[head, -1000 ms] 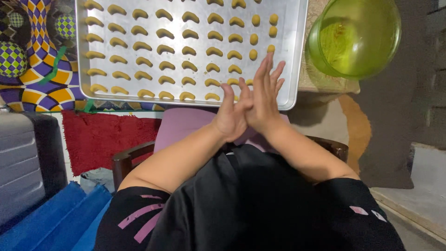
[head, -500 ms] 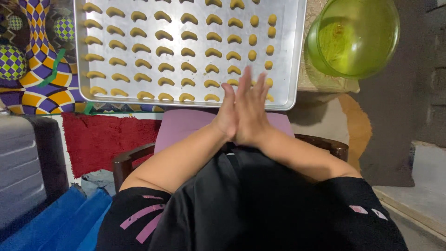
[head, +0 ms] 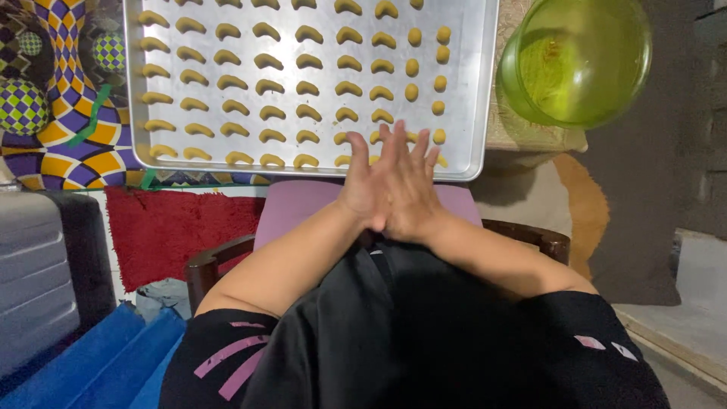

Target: Shaping dough into crescent-shaped cookies and arranging them on a baking tray

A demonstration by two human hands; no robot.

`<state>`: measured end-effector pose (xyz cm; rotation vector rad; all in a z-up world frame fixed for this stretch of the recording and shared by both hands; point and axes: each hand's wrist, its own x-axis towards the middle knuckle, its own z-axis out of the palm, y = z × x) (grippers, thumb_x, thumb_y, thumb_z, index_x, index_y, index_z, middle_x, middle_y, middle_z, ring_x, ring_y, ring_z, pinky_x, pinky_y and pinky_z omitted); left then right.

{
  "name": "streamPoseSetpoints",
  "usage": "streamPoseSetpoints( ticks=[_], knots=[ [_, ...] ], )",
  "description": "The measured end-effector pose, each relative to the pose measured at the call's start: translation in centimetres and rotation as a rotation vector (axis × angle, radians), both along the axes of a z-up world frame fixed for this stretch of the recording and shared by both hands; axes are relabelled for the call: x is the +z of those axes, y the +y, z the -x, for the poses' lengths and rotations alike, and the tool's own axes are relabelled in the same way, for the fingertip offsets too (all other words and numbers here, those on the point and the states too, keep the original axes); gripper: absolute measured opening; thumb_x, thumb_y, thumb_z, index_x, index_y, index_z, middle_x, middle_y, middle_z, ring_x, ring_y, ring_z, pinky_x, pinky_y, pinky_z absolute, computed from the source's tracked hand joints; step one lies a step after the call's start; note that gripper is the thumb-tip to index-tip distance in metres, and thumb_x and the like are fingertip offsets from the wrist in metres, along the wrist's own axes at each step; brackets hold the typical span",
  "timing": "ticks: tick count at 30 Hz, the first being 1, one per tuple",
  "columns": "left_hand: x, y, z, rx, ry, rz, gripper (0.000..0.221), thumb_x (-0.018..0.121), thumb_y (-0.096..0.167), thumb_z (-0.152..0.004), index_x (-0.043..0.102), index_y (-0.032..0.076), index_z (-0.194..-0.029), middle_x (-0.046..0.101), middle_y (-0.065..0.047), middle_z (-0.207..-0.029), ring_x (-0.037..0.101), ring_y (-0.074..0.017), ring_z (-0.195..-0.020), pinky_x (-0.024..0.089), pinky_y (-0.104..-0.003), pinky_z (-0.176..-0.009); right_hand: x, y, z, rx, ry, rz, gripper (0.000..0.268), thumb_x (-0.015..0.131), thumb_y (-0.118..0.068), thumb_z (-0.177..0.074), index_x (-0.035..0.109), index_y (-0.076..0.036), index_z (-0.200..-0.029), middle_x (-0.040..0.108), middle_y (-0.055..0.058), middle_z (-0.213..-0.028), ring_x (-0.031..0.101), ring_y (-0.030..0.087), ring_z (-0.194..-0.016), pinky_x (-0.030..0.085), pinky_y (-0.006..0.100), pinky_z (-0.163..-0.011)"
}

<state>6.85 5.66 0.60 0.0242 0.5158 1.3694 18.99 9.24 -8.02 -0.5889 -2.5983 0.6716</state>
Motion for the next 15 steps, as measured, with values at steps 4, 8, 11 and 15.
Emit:
streamPoseSetpoints(
  ticks=[4,8,11,15],
  knots=[
    [-5.6,-0.1,-1.1,-0.014,-0.034,0.007,0.109,0.024,0.103,-0.064,0.017,0.049,-0.158,0.038,-0.007,-0.16,0.043,-0.0288,-0.143,0.033,-0.045,-0.121,0.7,3.3,0.3,-0.223,-0.068,0.16,0.119,0.006,-0.09,-0.087,-0.015,-0.002,-0.165,-0.015,0.025,-0.171,-0.027,0.063,-0.143,-0.011,0.081,-0.107],
    [-4.6,1.0,-1.4,0.018,0.063,-0.053,0.108,0.021,0.094,-0.077,0.005,0.034,-0.164,0.022,-0.011,-0.168,0.027,-0.0306,-0.153,0.022,-0.047,-0.127,2.4,1.5,1.0,-0.136,0.027,0.093,0.119,0.017,-0.088,-0.09,-0.014,-0.001,-0.165,-0.018,0.025,-0.17,-0.03,0.059,-0.145,-0.019,0.074,-0.112],
    [-2.5,0.6,-0.8,0.072,0.03,-0.103,0.108,0.019,0.092,-0.08,0.009,0.026,-0.166,0.016,-0.016,-0.17,0.021,-0.0351,-0.155,0.018,-0.05,-0.128,2.5,0.2,1.0,-0.022,0.015,0.078,0.132,0.014,-0.097,-0.079,-0.013,0.0,-0.164,-0.017,0.026,-0.17,-0.03,0.06,-0.144,-0.02,0.073,-0.111],
    [-3.0,0.0,-1.3,0.069,0.059,-0.038,0.101,0.021,0.099,-0.075,0.016,0.045,-0.161,0.047,0.006,-0.141,0.043,-0.0148,-0.139,0.027,-0.035,-0.123,1.1,3.3,0.6,-0.248,-0.076,0.201,0.129,0.004,-0.096,-0.079,-0.017,0.0,-0.164,-0.016,0.025,-0.171,-0.026,0.062,-0.144,-0.01,0.082,-0.108]
  ],
)
